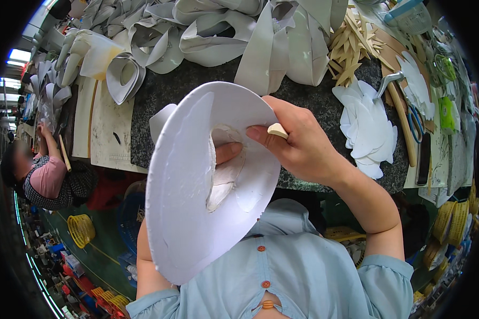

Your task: The person shapes white shoe upper pieces by tucking the inner lining using a wooden tool, folding and pressing the edges by hand, and setting the finished pieces on the workbench.

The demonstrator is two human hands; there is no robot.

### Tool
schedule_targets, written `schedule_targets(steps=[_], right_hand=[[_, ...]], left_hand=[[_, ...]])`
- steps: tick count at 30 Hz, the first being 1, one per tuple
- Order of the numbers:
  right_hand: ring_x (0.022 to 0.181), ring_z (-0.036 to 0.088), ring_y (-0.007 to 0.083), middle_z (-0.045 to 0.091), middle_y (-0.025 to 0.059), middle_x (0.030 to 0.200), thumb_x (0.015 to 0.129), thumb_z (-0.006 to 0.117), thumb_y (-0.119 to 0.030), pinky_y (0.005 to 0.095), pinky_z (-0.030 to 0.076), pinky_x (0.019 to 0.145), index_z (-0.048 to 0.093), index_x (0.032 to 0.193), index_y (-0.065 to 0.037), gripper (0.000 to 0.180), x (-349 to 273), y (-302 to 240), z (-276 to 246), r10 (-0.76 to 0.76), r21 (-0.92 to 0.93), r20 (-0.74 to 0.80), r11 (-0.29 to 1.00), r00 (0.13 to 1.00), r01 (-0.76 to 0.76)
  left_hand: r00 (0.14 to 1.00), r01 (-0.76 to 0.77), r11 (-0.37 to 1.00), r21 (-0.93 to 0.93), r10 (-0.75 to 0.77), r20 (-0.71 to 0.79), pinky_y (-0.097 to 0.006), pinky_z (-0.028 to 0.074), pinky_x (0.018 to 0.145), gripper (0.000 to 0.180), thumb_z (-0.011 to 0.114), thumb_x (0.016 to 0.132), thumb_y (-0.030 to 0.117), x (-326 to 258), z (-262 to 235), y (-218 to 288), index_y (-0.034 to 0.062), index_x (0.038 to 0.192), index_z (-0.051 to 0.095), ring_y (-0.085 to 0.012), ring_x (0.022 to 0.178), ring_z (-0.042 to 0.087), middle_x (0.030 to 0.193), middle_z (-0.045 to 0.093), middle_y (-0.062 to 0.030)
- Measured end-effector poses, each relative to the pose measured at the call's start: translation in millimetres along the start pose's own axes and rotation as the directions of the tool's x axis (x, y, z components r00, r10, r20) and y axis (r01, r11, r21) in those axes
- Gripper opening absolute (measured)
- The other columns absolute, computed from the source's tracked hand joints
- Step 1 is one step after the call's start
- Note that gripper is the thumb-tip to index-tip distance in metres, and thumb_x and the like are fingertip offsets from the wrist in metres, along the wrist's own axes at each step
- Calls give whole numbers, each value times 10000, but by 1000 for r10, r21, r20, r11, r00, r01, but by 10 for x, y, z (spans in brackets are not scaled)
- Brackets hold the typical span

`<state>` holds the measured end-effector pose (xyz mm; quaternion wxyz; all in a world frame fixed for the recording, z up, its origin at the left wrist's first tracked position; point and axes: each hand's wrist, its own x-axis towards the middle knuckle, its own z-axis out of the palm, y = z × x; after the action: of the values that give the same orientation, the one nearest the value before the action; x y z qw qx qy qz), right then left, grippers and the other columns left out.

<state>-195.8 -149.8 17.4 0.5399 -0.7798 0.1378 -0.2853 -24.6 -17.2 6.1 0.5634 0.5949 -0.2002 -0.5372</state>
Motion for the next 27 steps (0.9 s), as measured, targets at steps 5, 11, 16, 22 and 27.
schedule_targets(steps=[5, 11, 16, 22, 27], right_hand=[[834, 643, 378, 643, 191, 923, 885, 653, -14, 410, 508, 717, 597, 1060, 15, 186, -13, -2, 23, -7, 18, -5, 1000, 1000, 7], [830, 641, 382, 645, 198, 913, 914, 654, -65, 410, 503, 711, 595, 1063, 20, 181, -28, 104, -2, 37, 15, -36, 999, 999, -36], [827, 641, 385, 650, 201, 908, 916, 660, -74, 411, 503, 712, 597, 1067, 18, 188, -36, 103, 15, 41, 7, -19, 999, 999, -41], [817, 645, 385, 655, 203, 913, 918, 663, -84, 413, 506, 706, 599, 1073, 18, 196, -36, 76, 5, 34, 25, -5, 999, 999, -34], [808, 647, 381, 656, 206, 907, 928, 658, -99, 409, 507, 700, 594, 1062, 22, 191, -16, 76, -3, 70, 52, -14, 996, 997, -69]], left_hand=[[1000, -10, 1000, -19, 10, 0, -295, 525, 754, 336, 779, 867, 187, 7, 80, -87, 16, 1136, 673, -138, 908, 638, 1041, 677, -72], [1000, -15, 999, -36, 16, 19, -293, 528, 745, 337, 785, 862, 186, -342, -49, -127, 16, 1132, 676, -137, 894, 644, 1027, 682, -71], [999, -26, 998, -54, 27, 22, -292, 531, 737, 338, 790, 857, 184, 110, -47, -144, 15, 1128, 678, -136, 883, 648, 1015, 686, -69], [999, -38, 996, -75, 41, 28, -291, 535, 728, 340, 796, 852, 183, 73, -110, -195, 15, 1124, 681, -134, 870, 654, 1001, 690, -68], [998, -44, 995, -92, 48, 37, -289, 538, 720, 341, 801, 847, 182, 93, -170, -255, 15, 1120, 683, -133, 858, 658, 989, 694, -67]])
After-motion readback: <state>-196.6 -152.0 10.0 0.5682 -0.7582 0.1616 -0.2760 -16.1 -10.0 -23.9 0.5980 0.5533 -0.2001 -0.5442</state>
